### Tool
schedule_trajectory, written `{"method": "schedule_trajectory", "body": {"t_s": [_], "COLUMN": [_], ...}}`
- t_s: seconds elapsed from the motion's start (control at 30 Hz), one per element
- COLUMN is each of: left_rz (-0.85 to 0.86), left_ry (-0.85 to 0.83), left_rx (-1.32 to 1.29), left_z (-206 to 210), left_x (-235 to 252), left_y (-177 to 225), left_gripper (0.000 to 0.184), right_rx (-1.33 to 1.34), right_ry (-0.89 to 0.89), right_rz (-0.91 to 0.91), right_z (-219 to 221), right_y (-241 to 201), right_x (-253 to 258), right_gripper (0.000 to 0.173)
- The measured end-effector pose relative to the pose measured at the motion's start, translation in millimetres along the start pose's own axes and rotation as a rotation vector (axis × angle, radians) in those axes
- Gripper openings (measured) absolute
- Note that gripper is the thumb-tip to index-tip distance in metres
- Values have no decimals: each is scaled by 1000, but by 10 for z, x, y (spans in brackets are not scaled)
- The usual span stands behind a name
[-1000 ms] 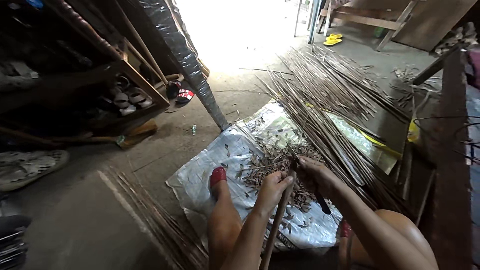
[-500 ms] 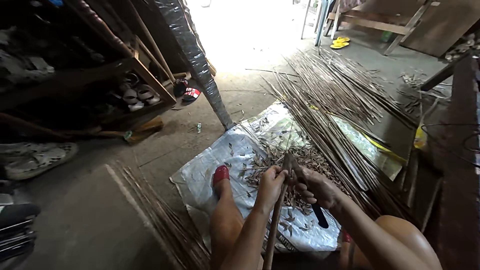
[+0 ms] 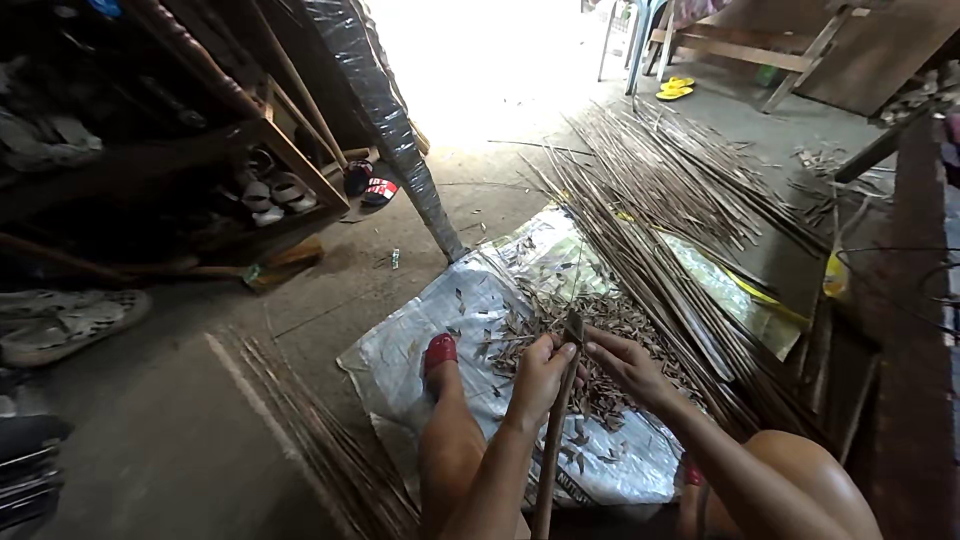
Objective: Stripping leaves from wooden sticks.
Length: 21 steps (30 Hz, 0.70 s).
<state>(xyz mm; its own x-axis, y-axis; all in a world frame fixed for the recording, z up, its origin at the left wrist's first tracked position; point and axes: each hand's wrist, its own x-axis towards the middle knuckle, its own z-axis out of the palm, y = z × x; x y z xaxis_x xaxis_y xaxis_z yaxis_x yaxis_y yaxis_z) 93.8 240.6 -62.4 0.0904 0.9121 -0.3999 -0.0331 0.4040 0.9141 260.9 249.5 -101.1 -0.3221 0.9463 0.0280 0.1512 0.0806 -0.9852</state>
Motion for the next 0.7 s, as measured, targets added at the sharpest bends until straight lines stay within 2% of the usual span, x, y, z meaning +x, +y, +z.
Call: {"method": "schedule_trajectory", "body": {"t_s": [0.13, 0.3, 0.4, 0.47, 0.53, 0.6, 0.67, 0.7], "left_rz": [22, 20, -12, -29, -28, -19, 0, 16], "left_ry": [-20, -34, -54, -52, -27, -4, 7, 8], "left_rx": [21, 54, 33, 30, 31, 30, 32, 43], "left_z": [-19, -4, 20, 29, 26, 18, 12, 4], "left_x": [1, -8, -26, -26, -10, 17, 35, 41], "left_y": [-24, -20, -21, -9, 6, -6, -32, -47], "left_gripper": [12, 11, 10, 11, 11, 12, 13, 13], "right_rx": [-180, -370, -267, -21, 306, 525, 647, 683], "right_ry": [0, 78, 218, 280, 158, -67, -286, -321], "right_rz": [-60, -23, 53, 172, 343, 442, 457, 446], "right_z": [-48, -68, -145, -175, -170, -131, -89, -62], "right_y": [103, 100, 88, 11, -119, -122, -60, -49], "right_x": [36, 69, 118, 127, 69, 5, -9, -13], "right_gripper": [42, 42, 42, 42, 39, 27, 28, 33]}}
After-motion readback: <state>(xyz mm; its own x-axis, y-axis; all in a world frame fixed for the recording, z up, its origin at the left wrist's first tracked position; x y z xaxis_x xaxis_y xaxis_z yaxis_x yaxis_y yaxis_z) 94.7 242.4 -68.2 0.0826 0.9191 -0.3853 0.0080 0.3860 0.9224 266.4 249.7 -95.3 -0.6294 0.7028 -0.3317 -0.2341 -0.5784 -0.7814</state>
